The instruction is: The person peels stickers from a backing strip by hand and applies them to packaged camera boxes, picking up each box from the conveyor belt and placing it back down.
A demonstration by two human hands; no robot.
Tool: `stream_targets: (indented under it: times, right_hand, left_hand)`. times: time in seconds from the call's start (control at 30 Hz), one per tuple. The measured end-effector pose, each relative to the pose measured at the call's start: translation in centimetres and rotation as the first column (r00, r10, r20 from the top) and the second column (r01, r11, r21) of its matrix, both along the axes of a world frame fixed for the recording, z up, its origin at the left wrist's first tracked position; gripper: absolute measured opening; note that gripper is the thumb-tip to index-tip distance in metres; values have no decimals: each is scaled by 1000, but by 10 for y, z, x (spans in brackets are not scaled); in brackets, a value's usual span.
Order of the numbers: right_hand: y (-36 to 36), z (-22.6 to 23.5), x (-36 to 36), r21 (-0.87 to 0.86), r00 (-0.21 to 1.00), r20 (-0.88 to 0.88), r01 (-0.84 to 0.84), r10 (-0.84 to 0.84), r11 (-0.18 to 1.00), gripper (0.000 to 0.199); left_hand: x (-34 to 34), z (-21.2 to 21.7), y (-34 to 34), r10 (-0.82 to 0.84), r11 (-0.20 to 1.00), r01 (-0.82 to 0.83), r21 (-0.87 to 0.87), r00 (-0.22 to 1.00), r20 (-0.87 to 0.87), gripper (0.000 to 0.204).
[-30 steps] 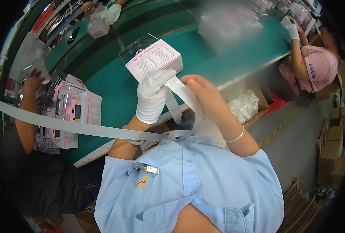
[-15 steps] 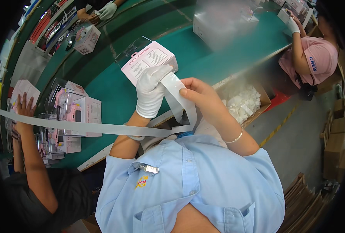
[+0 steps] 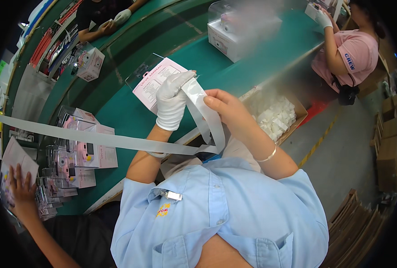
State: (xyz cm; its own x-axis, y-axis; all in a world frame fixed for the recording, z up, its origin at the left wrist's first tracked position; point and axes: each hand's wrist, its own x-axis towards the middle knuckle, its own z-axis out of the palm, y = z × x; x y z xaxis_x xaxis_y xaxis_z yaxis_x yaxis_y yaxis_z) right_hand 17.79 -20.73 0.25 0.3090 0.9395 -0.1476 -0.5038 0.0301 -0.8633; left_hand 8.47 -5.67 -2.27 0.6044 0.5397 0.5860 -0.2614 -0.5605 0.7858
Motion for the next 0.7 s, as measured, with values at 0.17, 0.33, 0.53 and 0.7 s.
stream_targets:
  times: [0.17,0.33,0.53,0.7]
  right_hand:
    - [10,-2,1,33,998,49,40,-42,999,26]
    - [11,-3,-4,104,980,153,110,-125,988,21]
    - [19,-13,-4,212,934,209,248,-291,945,21]
    - [17,-11,0,184,930,251,227,-269,956,24]
  left_hand:
    - [2,2,-3,-5,996,8,90,1000,-28,29]
    - [-4,1,-7,9,995,2,100,993,-118,23]
    - [-7,0,-13,-114,993,115,-8,972,-206,14]
    - [-8,13,-21,-155,987,162,22,970,-187,13]
